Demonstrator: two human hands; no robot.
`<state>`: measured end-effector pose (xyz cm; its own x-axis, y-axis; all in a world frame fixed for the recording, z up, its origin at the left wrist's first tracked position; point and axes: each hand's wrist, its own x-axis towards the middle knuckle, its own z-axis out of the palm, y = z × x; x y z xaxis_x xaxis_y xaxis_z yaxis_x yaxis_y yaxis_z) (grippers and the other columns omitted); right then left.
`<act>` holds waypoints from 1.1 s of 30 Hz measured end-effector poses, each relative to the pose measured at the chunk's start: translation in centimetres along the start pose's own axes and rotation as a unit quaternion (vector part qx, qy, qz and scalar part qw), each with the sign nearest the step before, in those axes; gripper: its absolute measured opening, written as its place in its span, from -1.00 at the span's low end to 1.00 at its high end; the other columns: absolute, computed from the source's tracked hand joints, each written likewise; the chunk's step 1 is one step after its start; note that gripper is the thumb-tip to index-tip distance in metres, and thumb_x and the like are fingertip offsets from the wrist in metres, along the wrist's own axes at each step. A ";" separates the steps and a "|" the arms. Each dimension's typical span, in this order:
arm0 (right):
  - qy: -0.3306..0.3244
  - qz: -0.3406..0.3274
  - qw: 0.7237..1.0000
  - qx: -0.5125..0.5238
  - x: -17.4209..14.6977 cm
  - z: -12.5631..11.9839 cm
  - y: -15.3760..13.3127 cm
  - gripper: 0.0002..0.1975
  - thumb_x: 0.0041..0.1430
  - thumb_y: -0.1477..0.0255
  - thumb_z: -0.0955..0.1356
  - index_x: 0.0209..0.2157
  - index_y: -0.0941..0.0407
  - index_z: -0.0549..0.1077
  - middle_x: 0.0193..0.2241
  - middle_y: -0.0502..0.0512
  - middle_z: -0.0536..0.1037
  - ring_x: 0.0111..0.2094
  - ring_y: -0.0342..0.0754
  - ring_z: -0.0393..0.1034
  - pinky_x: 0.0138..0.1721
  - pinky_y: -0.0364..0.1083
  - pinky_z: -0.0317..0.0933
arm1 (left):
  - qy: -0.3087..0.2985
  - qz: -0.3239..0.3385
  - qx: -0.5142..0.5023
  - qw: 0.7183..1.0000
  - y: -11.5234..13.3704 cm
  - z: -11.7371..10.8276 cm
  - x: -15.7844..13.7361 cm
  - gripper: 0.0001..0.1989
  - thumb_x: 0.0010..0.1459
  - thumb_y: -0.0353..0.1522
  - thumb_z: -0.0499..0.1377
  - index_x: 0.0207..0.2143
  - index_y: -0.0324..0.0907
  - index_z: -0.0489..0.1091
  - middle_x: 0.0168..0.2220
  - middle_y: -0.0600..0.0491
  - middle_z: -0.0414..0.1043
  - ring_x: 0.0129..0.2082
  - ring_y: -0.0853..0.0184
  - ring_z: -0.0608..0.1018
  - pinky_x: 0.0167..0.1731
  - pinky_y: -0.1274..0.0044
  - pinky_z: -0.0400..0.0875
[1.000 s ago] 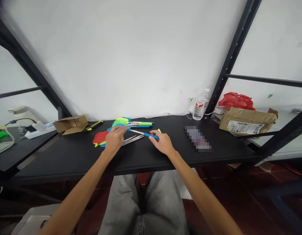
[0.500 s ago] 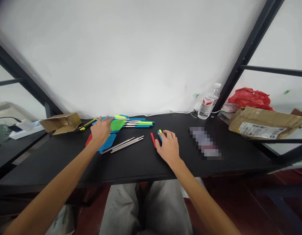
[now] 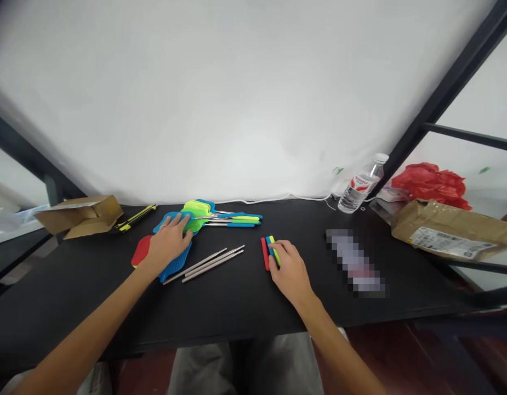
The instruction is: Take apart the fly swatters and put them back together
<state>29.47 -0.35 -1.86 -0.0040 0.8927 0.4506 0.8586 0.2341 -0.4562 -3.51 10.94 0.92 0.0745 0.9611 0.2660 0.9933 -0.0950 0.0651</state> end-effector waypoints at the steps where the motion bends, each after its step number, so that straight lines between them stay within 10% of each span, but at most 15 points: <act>1: 0.000 0.002 1.000 -0.007 0.1 0.0 -0.1 -0.72 0.25 0.46 0.25 -0.04 0.05 0.46 -0.04 0.16 0.47 -0.05 0.07 0.41 -0.02 0.02 0.33 | -0.004 0.001 -0.005 1.000 -0.1 0.0 -0.1 -0.46 0.32 -0.23 -0.06 0.33 -0.06 0.18 0.35 -0.07 0.14 0.34 -0.09 0.14 0.07 0.12 0.39; 10: -0.009 -0.005 0.999 -0.052 0.1 0.1 -0.7 -0.70 0.26 0.45 0.27 0.00 0.06 0.45 -0.01 0.18 0.44 0.00 0.08 0.38 0.01 0.03 0.33 | -0.002 -0.005 0.005 1.000 -0.1 -1.1 -1.9 -0.40 0.32 -0.11 -0.05 0.35 -0.08 0.13 0.39 -0.16 0.03 0.32 -0.28 0.13 0.09 -0.25 0.06; 17: 0.003 0.031 0.999 -0.041 -0.1 0.0 -0.7 -0.72 0.24 0.44 0.29 -0.02 0.10 0.47 -0.08 0.16 0.50 -0.09 0.05 0.44 -0.03 -0.01 0.33 | 0.076 0.205 -0.081 0.973 3.2 -1.3 -8.2 -0.65 0.28 -0.19 0.10 0.04 -0.04 0.48 0.19 -0.03 0.38 0.26 0.02 0.32 0.27 0.11 0.13; 33: 0.024 0.024 0.997 -0.067 -0.2 0.2 -1.1 -0.72 0.19 0.46 0.30 -0.07 0.09 0.51 -0.12 0.11 0.57 -0.17 -0.01 0.50 -0.12 -0.08 0.33 | 0.139 0.200 -0.118 0.963 3.3 0.4 -7.8 -0.76 0.31 -0.32 0.09 -0.18 -0.11 0.56 -0.06 -0.04 0.55 -0.04 0.11 0.52 -0.08 0.26 0.39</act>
<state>28.40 -0.71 -1.54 0.0612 0.8813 0.4686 0.9181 0.1345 -0.3728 -0.76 3.23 -1.31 0.3873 0.7326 0.5597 0.8407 -0.5298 0.1117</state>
